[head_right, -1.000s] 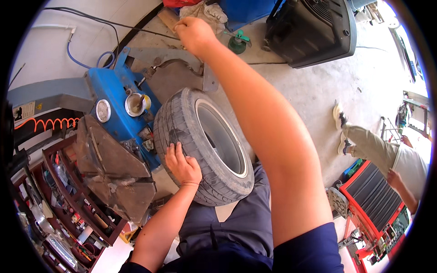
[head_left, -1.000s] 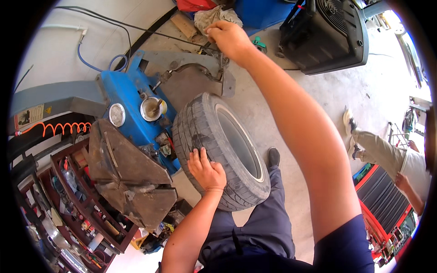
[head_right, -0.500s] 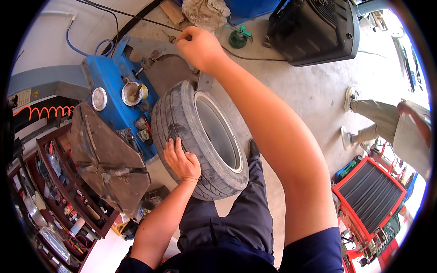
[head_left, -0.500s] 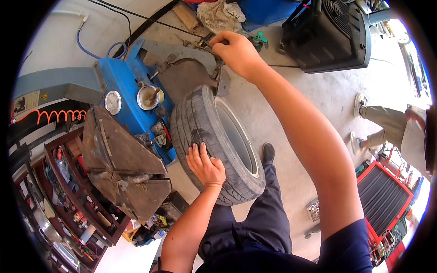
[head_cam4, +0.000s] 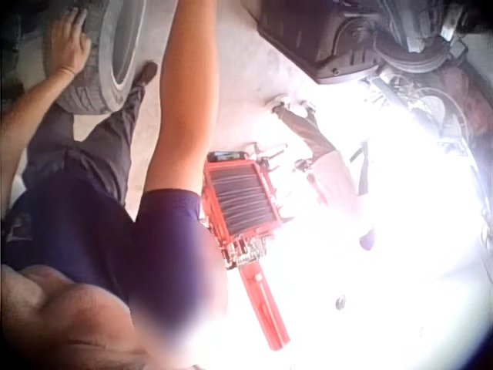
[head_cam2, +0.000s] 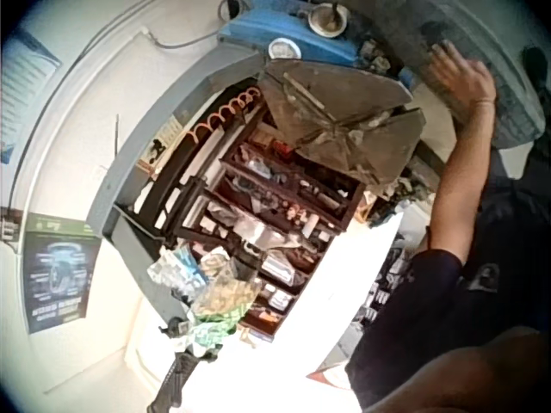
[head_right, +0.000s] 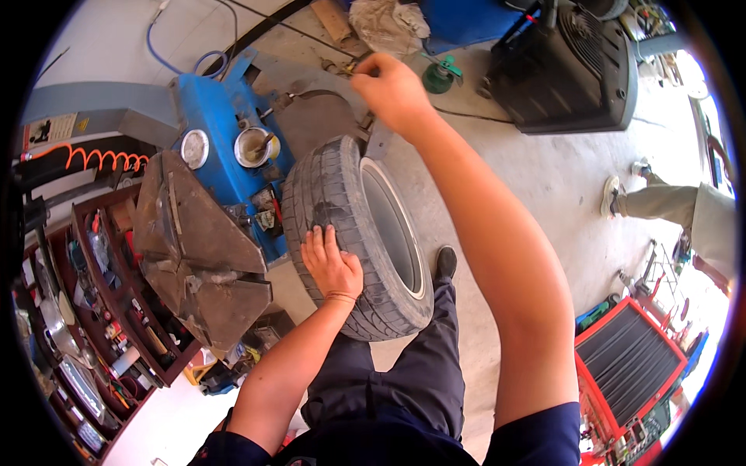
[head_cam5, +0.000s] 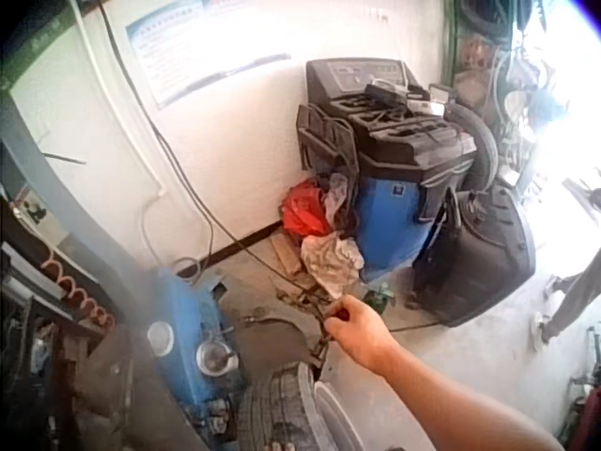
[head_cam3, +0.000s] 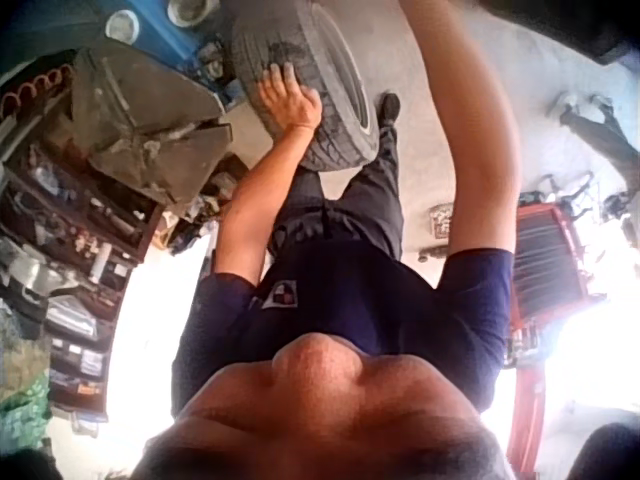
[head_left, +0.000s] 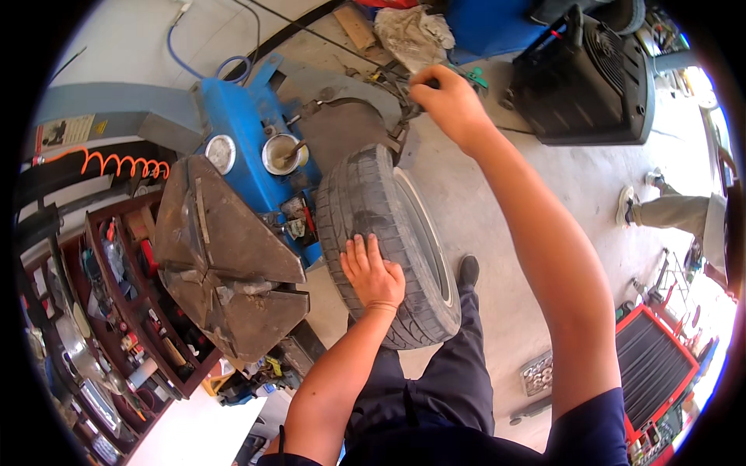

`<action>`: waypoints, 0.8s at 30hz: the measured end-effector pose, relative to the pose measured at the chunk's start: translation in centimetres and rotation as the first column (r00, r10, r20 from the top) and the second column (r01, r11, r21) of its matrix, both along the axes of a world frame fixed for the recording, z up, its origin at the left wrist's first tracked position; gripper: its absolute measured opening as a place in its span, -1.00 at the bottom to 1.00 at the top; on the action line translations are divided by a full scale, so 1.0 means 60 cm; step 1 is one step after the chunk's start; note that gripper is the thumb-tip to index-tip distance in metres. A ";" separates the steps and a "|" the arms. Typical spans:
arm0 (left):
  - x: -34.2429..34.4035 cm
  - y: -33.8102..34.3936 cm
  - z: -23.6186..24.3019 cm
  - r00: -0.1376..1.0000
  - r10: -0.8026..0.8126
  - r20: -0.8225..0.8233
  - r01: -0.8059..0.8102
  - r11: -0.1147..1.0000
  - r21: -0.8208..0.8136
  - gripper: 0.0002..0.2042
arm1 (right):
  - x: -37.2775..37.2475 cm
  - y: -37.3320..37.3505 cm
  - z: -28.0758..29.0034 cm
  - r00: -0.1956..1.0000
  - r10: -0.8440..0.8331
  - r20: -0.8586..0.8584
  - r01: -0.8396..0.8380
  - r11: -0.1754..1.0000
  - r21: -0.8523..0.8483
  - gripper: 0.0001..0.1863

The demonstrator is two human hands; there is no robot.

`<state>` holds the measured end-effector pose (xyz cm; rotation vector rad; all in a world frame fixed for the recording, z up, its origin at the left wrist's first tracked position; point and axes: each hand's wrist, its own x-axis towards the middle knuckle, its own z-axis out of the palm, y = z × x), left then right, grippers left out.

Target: The person uses an impact wrench to remove lug nuts from a car wheel and takes the tire off the vehicle. They then roll the tire to a tire changing machine, mark the tire with a red pen, and use the machine to separate the tire from the rim.

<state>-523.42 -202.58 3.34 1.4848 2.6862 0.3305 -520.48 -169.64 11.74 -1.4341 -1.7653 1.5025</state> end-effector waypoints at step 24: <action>0.022 -0.023 -0.002 0.987 0.055 0.152 -0.050 0.998 -0.040 -0.42 | 0.129 -0.163 -0.078 0.945 -0.310 -0.102 0.311 0.950 -0.011 -0.41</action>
